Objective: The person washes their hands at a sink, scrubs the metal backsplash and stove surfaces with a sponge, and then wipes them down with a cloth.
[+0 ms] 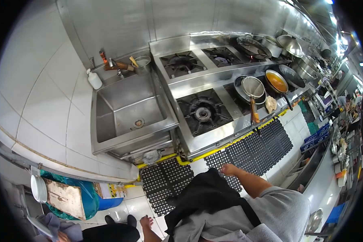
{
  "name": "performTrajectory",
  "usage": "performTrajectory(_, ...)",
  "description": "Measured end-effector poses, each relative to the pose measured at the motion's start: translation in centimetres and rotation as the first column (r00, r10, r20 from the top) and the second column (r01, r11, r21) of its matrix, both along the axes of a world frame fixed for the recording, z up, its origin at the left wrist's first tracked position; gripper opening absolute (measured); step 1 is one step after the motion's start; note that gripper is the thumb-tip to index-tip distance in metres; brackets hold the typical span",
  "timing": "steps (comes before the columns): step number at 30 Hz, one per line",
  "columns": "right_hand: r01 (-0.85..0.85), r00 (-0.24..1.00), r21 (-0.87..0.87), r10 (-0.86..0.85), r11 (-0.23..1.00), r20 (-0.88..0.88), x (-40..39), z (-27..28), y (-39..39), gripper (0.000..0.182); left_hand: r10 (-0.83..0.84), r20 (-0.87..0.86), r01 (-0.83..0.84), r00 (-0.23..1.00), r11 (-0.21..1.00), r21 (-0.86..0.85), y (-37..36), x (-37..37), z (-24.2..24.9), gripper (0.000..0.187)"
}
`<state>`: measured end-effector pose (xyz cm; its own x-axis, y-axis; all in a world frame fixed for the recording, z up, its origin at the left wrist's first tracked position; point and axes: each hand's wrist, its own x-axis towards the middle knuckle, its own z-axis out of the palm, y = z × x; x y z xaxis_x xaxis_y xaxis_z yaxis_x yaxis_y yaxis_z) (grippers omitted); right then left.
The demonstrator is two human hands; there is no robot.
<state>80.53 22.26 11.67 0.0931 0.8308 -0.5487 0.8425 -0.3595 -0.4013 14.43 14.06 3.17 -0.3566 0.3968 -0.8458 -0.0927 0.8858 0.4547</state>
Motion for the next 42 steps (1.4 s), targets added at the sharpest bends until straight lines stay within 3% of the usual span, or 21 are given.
performTrajectory(4,0.118,0.984,-0.15,-0.136,0.982,-0.114,6.5,-2.0,-2.1,0.028,-0.021,-0.086,0.025,0.996,0.998,0.049,2.2,5.7,2.6,0.038)
performTrajectory(7,-0.008,0.997,-0.048,0.012,0.999,0.082,13.7,-5.3,-3.7,0.029,0.019,-0.117,-0.008,0.993,0.996,0.093,1.9,12.3,4.6,0.038)
performTrajectory(9,0.181,0.981,-0.321,-0.15,0.93,0.119,19.8,-9.3,-4.8,0.028,-0.071,-0.086,0.076,0.994,0.995,0.061,0.2,17.3,5.7,0.037)
performTrajectory(11,-0.331,0.892,-0.135,0.356,0.934,0.278,25.6,-10.4,-6.7,0.026,-0.237,-0.044,0.237,0.971,0.972,0.002,-0.9,21.9,6.7,0.037)
performTrajectory(12,-0.334,0.896,-0.132,0.358,0.933,0.264,26.3,-8.8,-6.3,0.026,-0.342,-0.031,0.341,0.939,0.939,-0.05,-1.1,23.9,7.6,0.036)
performTrajectory(13,0.122,0.988,-0.216,-0.096,0.969,0.124,27.5,-6.0,-6.6,0.026,-0.359,0.004,0.359,0.933,0.933,-0.034,-1.7,25.2,7.3,0.034)
performTrajectory(14,0.525,0.837,-0.352,-0.545,0.775,0.049,28.6,-3.4,-7.0,0.027,-0.519,-0.074,0.52,0.852,0.854,-0.002,-2.4,26.3,7.7,0.033)
performTrajectory(17,0.038,0.995,-0.459,0.009,0.888,0.1,32.7,-7.0,-7.3,0.029,-0.656,-0.188,0.673,0.731,0.738,0.042,-3.5,28.3,9.3,0.034)
performTrajectory(19,-0.032,0.965,-0.34,0.118,0.94,0.233,33.2,-9.1,-8.3,0.026,-0.693,-0.142,0.7,0.707,0.714,0.0,-3.5,28.2,10.3,0.032)
performTrajectory(20,0.087,0.951,-0.186,-0.026,0.979,0.308,33.6,-12.2,-8.4,0.023,-0.71,-0.088,0.709,0.699,0.704,-0.039,-3.1,28.3,10.2,0.029)
performTrajectory(22,-0.091,0.971,-0.219,0.135,0.971,0.197,34.5,-17.7,-8.1,0.018,-0.71,0.014,0.707,0.704,0.7,-0.096,-1.9,28.8,9.3,0.025)
performTrajectory(25,-0.075,0.997,0.014,0.075,0.997,0.001,31.1,-12.2,-7.3,0.015,-0.658,0.113,0.668,0.744,0.728,-0.158,-2.7,28.9,8.1,0.02)
performTrajectory(27,-0.177,0.984,0.158,0.173,0.971,0.041,30.1,-12.5,-7.8,0.015,-0.547,-0.051,0.548,0.836,0.837,0.003,-1.0,29.8,7.5,0.016)
performTrajectory(28,-0.256,0.967,0.299,0.241,0.919,0.086,29.2,-13.2,-8.5,0.016,-0.254,-0.034,0.25,0.967,0.964,-0.096,0.4,30.8,7.8,0.017)
performTrajectory(31,-0.058,0.986,0.03,0.063,0.998,-0.158,28.3,-11.1,-10.3,0.02,-0.415,-0.034,0.416,0.909,0.901,0.121,3.4,31.6,8.6,0.023)
performTrajectory(33,-0.14,0.988,-0.044,0.136,0.989,-0.078,28.4,-9.6,-11.3,0.021,-0.37,-0.05,0.373,0.928,0.911,0.174,4.6,33.1,9.4,0.018)
performTrajectory(34,0.183,0.944,-0.268,-0.245,0.946,-0.22,28.3,-8.2,-11.5,0.021,-0.352,-0.037,0.353,0.935,0.914,0.199,5.1,33.6,9.8,0.014)
performTrajectory(35,0.432,0.749,-0.504,-0.609,0.748,-0.262,28.2,-6.9,-11.4,0.021,-0.368,-0.027,0.366,0.929,0.908,0.202,5.5,34.0,10.3,0.014)
performTrajectory(36,0.453,0.738,-0.497,-0.624,0.74,-0.256,28.0,-5.7,-11.2,0.021,-0.367,-0.013,0.361,0.93,0.909,0.208,5.4,33.8,10.1,0.014)
performTrajectory(38,0.637,0.239,-0.571,-0.837,0.518,-0.493,27.7,-4.0,-10.4,0.025,-0.385,0.01,0.374,0.923,0.901,0.219,5.0,32.6,8.9,0.015)
performTrajectory(42,0.616,-0.16,-0.614,-0.685,0.493,-0.71,26.2,2.1,-3.2,0.049,-0.349,0.064,0.348,0.935,0.937,0.029,2.4,29.2,6.9,0.022)
